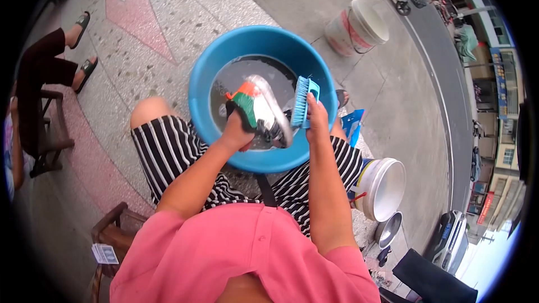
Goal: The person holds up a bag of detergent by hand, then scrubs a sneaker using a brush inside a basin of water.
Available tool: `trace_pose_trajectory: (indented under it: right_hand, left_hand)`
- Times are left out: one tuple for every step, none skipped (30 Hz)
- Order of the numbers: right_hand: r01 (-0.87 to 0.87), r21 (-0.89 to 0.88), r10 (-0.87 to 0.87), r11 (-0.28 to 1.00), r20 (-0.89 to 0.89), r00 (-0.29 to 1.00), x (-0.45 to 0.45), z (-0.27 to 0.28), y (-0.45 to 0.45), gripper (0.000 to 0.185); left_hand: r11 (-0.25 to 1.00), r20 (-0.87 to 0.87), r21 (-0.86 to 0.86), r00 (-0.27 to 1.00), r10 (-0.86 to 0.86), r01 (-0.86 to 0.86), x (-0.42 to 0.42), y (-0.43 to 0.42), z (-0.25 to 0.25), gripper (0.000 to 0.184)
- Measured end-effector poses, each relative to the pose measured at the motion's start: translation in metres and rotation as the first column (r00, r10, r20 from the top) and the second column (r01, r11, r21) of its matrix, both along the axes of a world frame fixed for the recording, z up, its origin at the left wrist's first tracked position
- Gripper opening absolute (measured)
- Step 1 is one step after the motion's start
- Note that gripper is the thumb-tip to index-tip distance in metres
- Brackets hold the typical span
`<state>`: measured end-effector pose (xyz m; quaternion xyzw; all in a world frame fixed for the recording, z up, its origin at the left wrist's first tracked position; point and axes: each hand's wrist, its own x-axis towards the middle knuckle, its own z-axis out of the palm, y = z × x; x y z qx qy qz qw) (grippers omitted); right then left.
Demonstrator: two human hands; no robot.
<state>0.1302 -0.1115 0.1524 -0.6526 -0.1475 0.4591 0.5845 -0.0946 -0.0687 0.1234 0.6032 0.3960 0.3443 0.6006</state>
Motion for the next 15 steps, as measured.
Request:
trace_pose_trajectory:
  right_hand:
    - [-0.018,-0.043,0.018,0.999,-0.012,1.0,0.004,-0.009,-0.005,0.026]
    - [-0.024,0.009,0.024,1.0,-0.097,0.995,0.004,-0.005,-0.008,0.029]
    - [-0.046,0.072,0.059,0.996,-0.189,0.98,-0.001,0.001,-0.01,0.033]
    - [0.007,0.083,0.005,0.997,-0.147,0.989,-0.001,0.0,-0.014,0.035]
    - [-0.036,0.075,0.053,0.997,-0.25,0.967,-0.005,0.007,-0.011,0.037]
    - [-0.035,0.136,0.084,0.99,-0.373,0.924,-0.009,0.01,-0.013,0.041]
    - [-0.05,0.15,0.106,0.987,-0.388,0.915,-0.008,0.006,-0.015,0.045]
    - [-0.083,0.186,0.154,0.979,-0.414,0.897,-0.006,0.0,-0.017,0.044]
    - [-0.117,0.185,0.178,0.976,-0.359,0.916,-0.005,-0.003,-0.018,0.039]
    - [-0.109,0.143,0.151,0.984,-0.332,0.931,-0.009,0.006,-0.017,0.033]
    - [-0.139,0.143,0.176,0.98,-0.296,0.939,-0.009,0.013,-0.018,0.032]
    - [-0.164,0.143,0.197,0.976,-0.259,0.946,-0.008,0.02,-0.017,0.031]
    - [-0.187,0.15,0.217,0.971,-0.22,0.951,-0.009,0.022,-0.019,0.03]
    - [-0.204,0.134,0.23,0.97,-0.219,0.948,-0.006,0.024,-0.017,0.03]
    - [-0.229,0.103,0.244,0.968,-0.169,0.955,-0.005,0.025,-0.016,0.031]
  left_hand:
    - [1.0,0.023,-0.012,1.0,0.01,-0.01,0.005,0.002,-0.011,0.046]
    - [1.0,0.045,-0.024,0.999,0.021,-0.02,0.009,0.003,-0.023,0.043]
    - [0.994,0.041,0.088,0.998,0.057,-0.06,0.009,0.004,-0.043,0.042]
    - [0.931,-0.158,-0.363,0.982,-0.1,0.036,0.004,0.002,-0.003,0.039]
    - [0.91,-0.19,-0.41,0.971,-0.147,0.058,0.0,0.006,0.006,0.042]
    - [0.887,-0.22,-0.456,0.955,-0.198,0.079,-0.002,0.01,0.014,0.044]
    - [0.985,-0.235,-0.166,0.969,-0.076,0.037,0.005,0.006,-0.02,0.046]
    - [0.911,0.173,-0.333,0.965,-0.195,0.243,0.005,0.013,-0.013,0.051]
    - [0.865,0.387,-0.38,0.905,-0.173,0.328,-0.001,0.014,0.009,0.045]
    - [0.861,0.421,-0.367,0.888,-0.185,0.353,0.001,0.014,0.01,0.042]
    - [0.814,0.501,-0.43,0.853,-0.146,0.391,-0.001,0.014,0.009,0.041]
    - [0.758,0.574,-0.483,0.812,-0.103,0.438,-0.003,0.016,0.007,0.04]
    - [0.701,0.639,-0.521,0.767,-0.058,0.487,-0.007,0.015,0.007,0.038]
    - [0.677,0.667,-0.558,0.745,0.023,0.479,-0.008,0.014,0.012,0.037]
    - [0.651,0.714,-0.547,0.7,0.034,0.526,-0.01,0.017,0.009,0.037]
